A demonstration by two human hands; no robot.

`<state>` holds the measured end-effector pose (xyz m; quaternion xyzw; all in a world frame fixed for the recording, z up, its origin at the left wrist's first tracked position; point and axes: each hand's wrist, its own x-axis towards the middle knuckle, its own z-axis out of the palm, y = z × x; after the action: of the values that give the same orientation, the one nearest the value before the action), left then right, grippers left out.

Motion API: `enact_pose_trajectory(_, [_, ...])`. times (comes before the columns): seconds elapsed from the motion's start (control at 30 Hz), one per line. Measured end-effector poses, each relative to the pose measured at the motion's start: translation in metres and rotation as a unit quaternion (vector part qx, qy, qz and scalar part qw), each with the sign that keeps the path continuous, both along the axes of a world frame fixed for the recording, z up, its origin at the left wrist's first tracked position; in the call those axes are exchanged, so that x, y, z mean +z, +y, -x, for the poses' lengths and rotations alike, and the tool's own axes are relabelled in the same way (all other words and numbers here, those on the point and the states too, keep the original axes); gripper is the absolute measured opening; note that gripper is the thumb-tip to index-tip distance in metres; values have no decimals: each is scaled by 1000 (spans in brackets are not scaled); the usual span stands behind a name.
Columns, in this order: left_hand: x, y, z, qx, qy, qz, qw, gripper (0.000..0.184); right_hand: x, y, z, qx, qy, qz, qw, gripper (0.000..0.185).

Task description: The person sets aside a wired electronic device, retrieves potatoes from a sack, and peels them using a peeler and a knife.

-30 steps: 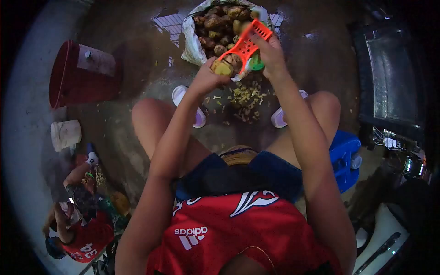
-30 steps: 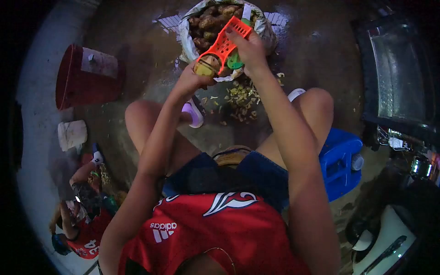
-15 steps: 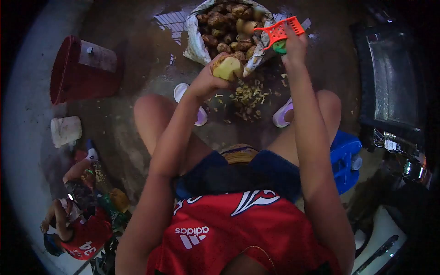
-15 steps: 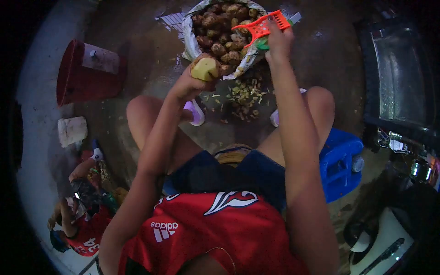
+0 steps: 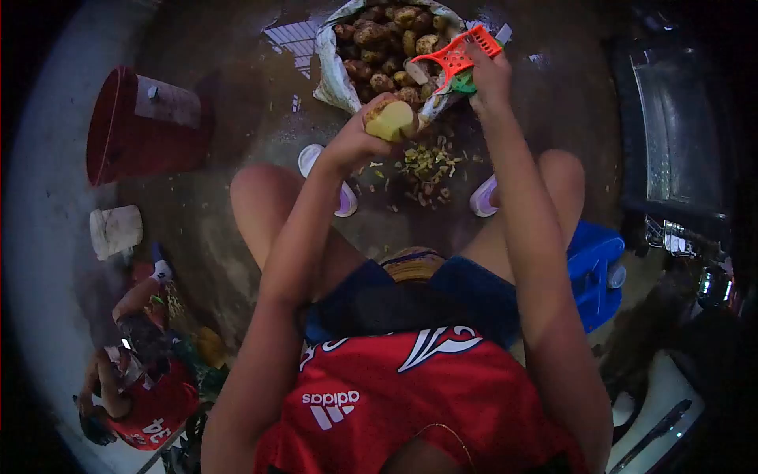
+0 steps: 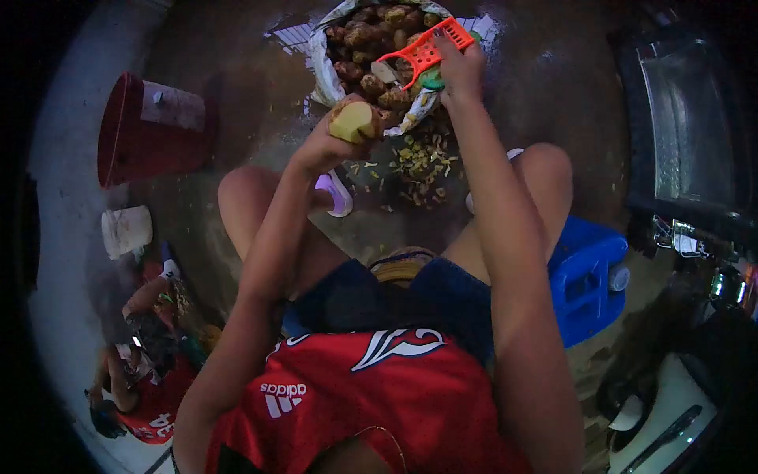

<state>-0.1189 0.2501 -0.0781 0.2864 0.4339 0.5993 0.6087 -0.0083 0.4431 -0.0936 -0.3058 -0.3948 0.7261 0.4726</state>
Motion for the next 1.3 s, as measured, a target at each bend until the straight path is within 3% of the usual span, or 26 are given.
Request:
enact_pose_trajectory(0.1, [2, 0, 4, -2, 53, 40, 998, 57, 3, -10, 5, 29, -45, -25, 998, 20])
enact_pose_trajectory(0.13, [2, 1, 5, -5, 77, 56, 995, 58, 7, -16, 5, 64, 11, -26, 998, 21])
enact_pose_trajectory(0.23, [5, 0, 6, 2, 46, 84, 995, 60, 12, -19, 2, 93, 65, 32, 993, 22])
enact_pose_trajectory(0.33, [15, -1, 5, 25, 8, 60, 998, 65, 6, -15, 2, 149, 42, 34, 987, 26])
enact_pose_trajectory(0.53, [-3, 5, 7, 40, 226, 47, 972, 77, 8, -22, 4, 61, -65, -51, 995, 23])
enact_pose_trajectory(0.63, [-7, 8, 3, 36, 132, 55, 989, 76, 21, -31, 4, 103, 18, -16, 994, 25])
enact_pose_trajectory(0.73, [-2, 8, 5, 6, 143, 99, 985, 71, 22, -48, 8, 140, -72, -149, 976, 28])
enact_pose_trajectory(0.83, [-4, 6, 3, 4, 200, 55, 978, 67, 14, -53, 10, 143, -62, -191, 969, 30])
enact_pose_trajectory(0.87, [-3, 4, 4, -6, 199, 57, 978, 65, 6, -42, 8, 87, -157, -258, 949, 32])
enact_pose_trajectory(0.97, [8, 0, 5, -24, 194, 54, 979, 61, -7, 17, -5, -38, -151, -234, 960, 30])
enact_pose_trajectory(1.07, [-3, -3, 8, -14, 189, 54, 980, 59, 7, 6, -8, -18, -44, -79, 996, 26])
enact_pose_trajectory(1.27, [-1, 3, 7, -38, 164, 75, 983, 56, 13, -52, 6, 92, -32, -118, 988, 22])
enact_pose_trajectory(1.3, [0, 2, 5, -35, 169, 72, 982, 57, 9, -43, 5, 35, -74, -152, 985, 22])
